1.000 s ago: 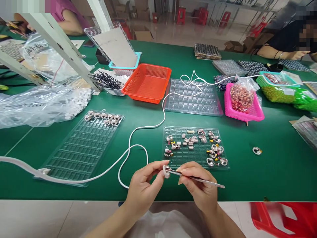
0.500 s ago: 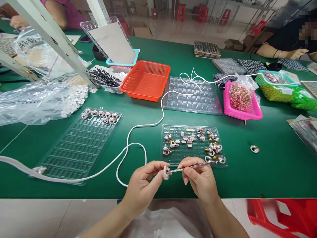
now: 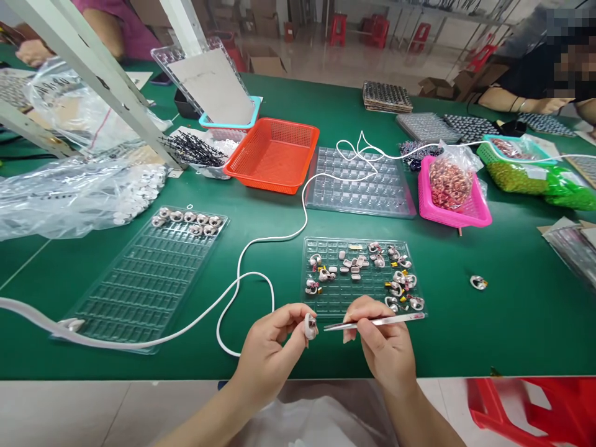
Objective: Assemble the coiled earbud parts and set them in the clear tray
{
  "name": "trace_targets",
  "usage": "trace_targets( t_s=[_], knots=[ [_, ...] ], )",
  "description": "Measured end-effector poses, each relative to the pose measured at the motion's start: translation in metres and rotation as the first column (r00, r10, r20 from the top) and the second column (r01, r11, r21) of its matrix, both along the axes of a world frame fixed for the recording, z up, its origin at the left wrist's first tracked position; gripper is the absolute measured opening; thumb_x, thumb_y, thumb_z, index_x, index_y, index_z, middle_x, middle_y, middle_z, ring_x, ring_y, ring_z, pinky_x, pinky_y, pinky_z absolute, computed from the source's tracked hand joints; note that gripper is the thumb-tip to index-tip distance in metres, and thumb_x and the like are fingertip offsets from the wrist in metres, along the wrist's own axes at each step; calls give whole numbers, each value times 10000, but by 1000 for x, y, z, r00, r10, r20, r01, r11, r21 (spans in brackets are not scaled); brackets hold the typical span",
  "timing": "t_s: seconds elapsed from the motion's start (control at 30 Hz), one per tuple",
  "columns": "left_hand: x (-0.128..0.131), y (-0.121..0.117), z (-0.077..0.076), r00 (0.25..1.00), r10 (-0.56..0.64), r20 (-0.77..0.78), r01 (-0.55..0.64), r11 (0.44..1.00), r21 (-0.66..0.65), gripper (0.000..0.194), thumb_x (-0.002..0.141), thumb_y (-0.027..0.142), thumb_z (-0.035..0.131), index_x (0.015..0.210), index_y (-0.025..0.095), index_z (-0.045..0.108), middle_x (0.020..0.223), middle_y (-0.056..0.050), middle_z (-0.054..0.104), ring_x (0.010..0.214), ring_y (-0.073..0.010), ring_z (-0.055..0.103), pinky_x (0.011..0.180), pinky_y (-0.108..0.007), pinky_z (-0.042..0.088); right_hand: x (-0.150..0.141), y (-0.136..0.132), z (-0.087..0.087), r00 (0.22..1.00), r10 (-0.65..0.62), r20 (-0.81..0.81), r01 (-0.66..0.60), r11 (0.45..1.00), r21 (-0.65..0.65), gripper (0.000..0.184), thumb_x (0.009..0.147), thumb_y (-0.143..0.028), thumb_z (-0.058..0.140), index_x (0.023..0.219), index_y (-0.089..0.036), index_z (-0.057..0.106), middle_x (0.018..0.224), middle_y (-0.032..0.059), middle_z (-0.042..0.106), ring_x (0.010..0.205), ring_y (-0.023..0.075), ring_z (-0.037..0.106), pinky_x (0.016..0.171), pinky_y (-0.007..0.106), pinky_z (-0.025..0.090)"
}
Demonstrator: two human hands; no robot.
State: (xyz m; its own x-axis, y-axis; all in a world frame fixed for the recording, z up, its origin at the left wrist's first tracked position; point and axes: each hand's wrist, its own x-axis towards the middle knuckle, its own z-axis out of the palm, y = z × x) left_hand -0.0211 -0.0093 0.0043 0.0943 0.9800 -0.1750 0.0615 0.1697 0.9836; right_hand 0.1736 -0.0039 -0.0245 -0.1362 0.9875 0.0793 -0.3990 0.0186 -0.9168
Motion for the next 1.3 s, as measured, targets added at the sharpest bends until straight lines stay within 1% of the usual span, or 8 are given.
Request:
trace_targets(
  t_s=[0.13, 0.23, 0.43, 0.67, 0.87, 1.0, 1.2, 1.3],
  knots=[
    [-1, 0, -1, 1000, -2, -20, 2, 1000, 22, 193, 937, 282, 550, 839, 180, 682, 701, -10, 628, 617, -130, 580, 584, -195, 485, 1, -5, 1, 997, -12, 74, 11, 1000, 17, 234, 1018, -320, 515, 956, -228, 721, 835, 46, 612, 806, 185, 587, 714, 323, 458],
    [0, 1, 0, 1000, 4, -17, -4, 1000, 23, 189, 930, 282, 560, 827, 179, 681, 691, -8, 624, 605, -129, 575, 575, -196, 485, -2, -9, 1, 994, 24, 105, -24, 1000, -2, 246, 1031, -325, 477, 992, -235, 703, 835, 42, 602, 770, 183, 569, 686, 322, 441],
    [5, 4, 3, 994, 50, 100, -44, 997, -61, 169, 891, 313, 636, 863, 169, 719, 742, -28, 680, 634, -135, 614, 609, -209, 528, -6, -13, 7, 981, 72, 182, -70, 997, -18, 293, 1054, -326, 410, 1014, -235, 686, 869, 45, 615, 829, 191, 591, 767, 334, 452],
    [9, 2, 9, 979, 97, 182, -83, 993, -82, 199, 841, 361, 723, 863, 164, 735, 725, -33, 709, 649, -150, 641, 634, -226, 559, -17, -8, 13, 916, 45, 398, -49, 999, -2, 165, 990, -286, 529, 1074, -235, 662, 884, 18, 552, 688, 134, 501, 611, 264, 402],
    [19, 3, 8, 963, 130, 234, -122, 991, -50, 202, 824, 388, 747, 858, 189, 751, 789, -39, 738, 741, -185, 688, 707, -248, 583, -40, -9, 11, 924, -23, 382, 38, 999, -33, 68, 870, -201, 624, 914, -225, 578, 772, -24, 488, 644, 126, 429, 572, 248, 370],
    [20, 3, 5, 963, 139, 230, -138, 990, -20, 165, 833, 360, 752, 879, 203, 774, 871, -47, 750, 824, -200, 694, 758, -247, 569, -45, -9, 11, 937, -12, 348, 33, 998, -56, 79, 890, -239, 618, 897, -225, 541, 735, -41, 443, 616, 117, 373, 543, 235, 342],
    [18, 0, -7, 919, 184, 348, -132, 977, -168, 258, 807, 413, 781, 906, 175, 792, 884, -81, 764, 845, -226, 699, 785, -283, 568, -46, -6, 6, 965, -9, 261, 14, 1000, -15, 94, 920, -281, 588, 882, -229, 521, 795, -19, 484, 668, 130, 430, 600, 249, 402],
    [20, -1, -10, 923, 193, 333, -158, 979, -129, 265, 805, 420, 786, 926, 184, 796, 895, -72, 764, 841, -210, 691, 801, -271, 560, -48, -4, 3, 966, -24, 259, 31, 999, -25, 116, 913, -291, 599, 863, -227, 516, 787, -19, 487, 660, 129, 449, 600, 248, 422]
  ],
)
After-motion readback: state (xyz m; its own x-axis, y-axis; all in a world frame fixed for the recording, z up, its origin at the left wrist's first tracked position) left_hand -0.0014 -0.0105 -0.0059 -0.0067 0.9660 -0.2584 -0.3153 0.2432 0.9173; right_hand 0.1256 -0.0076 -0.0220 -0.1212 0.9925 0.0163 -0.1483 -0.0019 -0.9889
